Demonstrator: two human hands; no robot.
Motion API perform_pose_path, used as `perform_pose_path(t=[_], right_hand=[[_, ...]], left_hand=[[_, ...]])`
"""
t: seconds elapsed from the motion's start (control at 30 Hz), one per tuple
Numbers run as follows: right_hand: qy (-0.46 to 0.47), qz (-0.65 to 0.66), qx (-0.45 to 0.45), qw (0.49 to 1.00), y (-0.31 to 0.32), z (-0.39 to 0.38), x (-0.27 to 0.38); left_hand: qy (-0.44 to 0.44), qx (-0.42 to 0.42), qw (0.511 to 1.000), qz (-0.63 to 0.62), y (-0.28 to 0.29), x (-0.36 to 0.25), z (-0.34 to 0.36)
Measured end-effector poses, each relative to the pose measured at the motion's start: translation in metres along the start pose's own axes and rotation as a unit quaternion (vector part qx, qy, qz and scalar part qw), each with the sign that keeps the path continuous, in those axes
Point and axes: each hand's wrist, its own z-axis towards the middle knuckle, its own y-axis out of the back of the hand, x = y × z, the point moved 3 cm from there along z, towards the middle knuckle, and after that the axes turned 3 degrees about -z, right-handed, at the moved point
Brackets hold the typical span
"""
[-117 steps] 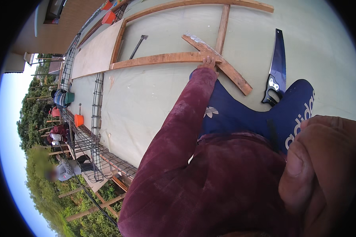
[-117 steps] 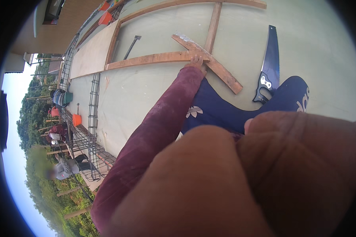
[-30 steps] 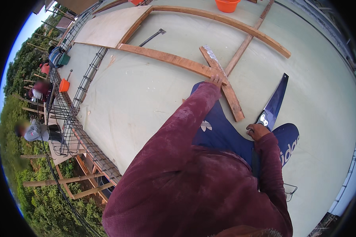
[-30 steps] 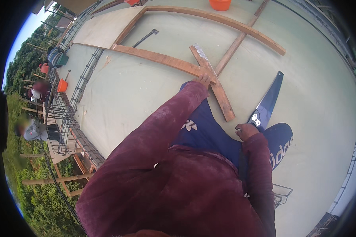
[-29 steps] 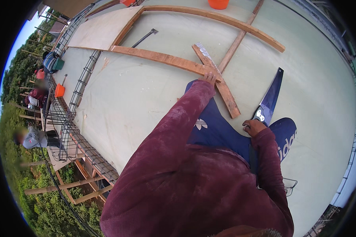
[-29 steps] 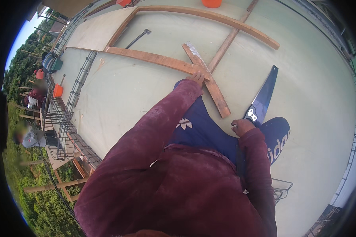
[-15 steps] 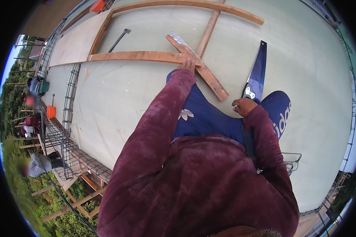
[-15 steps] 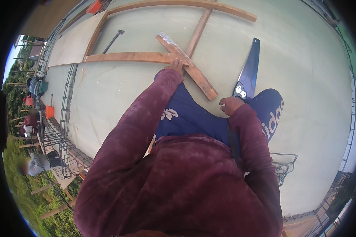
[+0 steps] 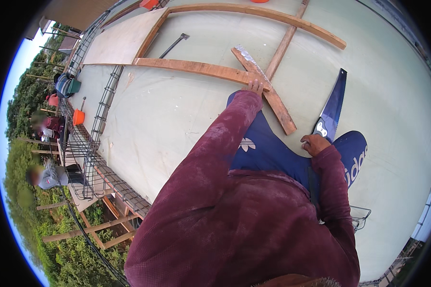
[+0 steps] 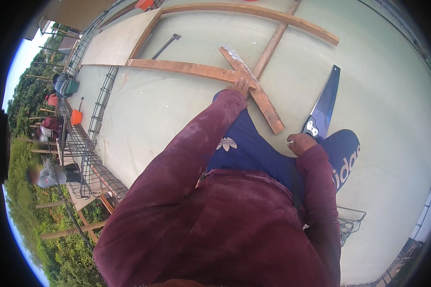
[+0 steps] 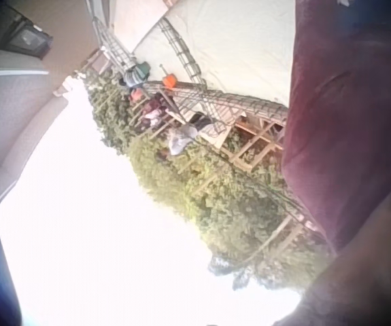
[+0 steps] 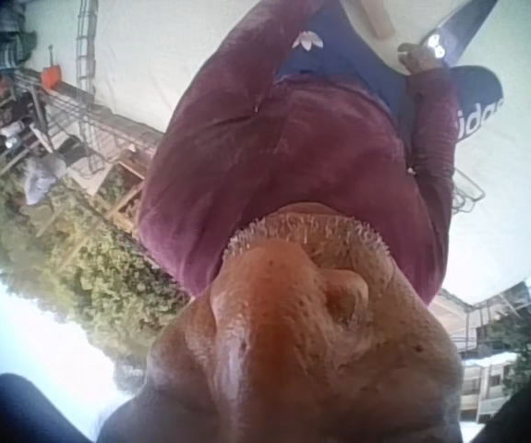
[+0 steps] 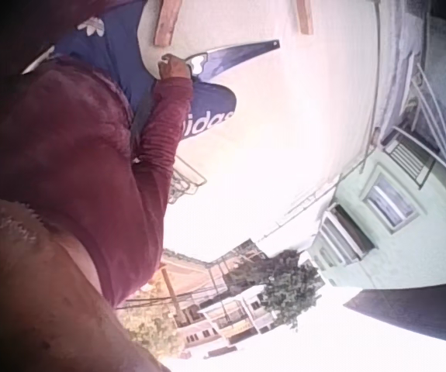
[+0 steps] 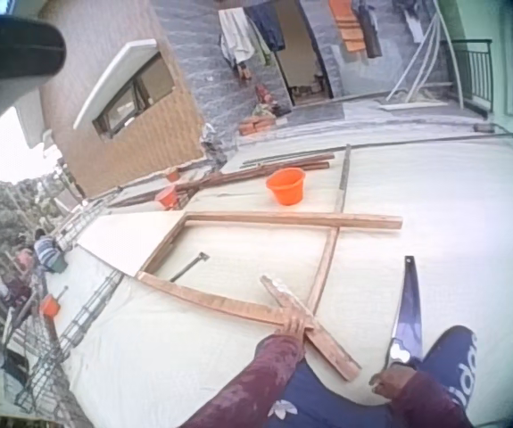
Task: The person arranges wooden planks on a rooftop and uses a hand saw to cut a plank to size. The person positions the wood, saws through it, and sets the cut piece aside.
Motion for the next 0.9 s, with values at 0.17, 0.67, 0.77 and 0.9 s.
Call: perform_pose_path(t=[0.17, 0.67, 0.77, 0.9], right_hand=[[0.053, 0.014, -0.012, 0.998, -0.004, 0.002, 0.004], [0.066, 0.038, -0.019, 0.997, -0.005, -0.023, 0.028], [0.074, 0.030, -0.019, 0.997, -0.005, -0.023, 0.026], [0.073, 0.043, -0.036, 0.996, -0.004, -0.017, 0.022]], left_hand=[[-0.014, 0.005, 1.000, -0.018, 0.013, 0.002, -0.016], [-0.011, 0.057, 0.998, 0.003, 0.011, -0.012, 0.006], [-0.033, 0.040, 0.999, 0.008, -0.009, 0.005, 0.028], [-0.110, 0.015, 0.985, 0.135, -0.037, 0.035, 0.040]])
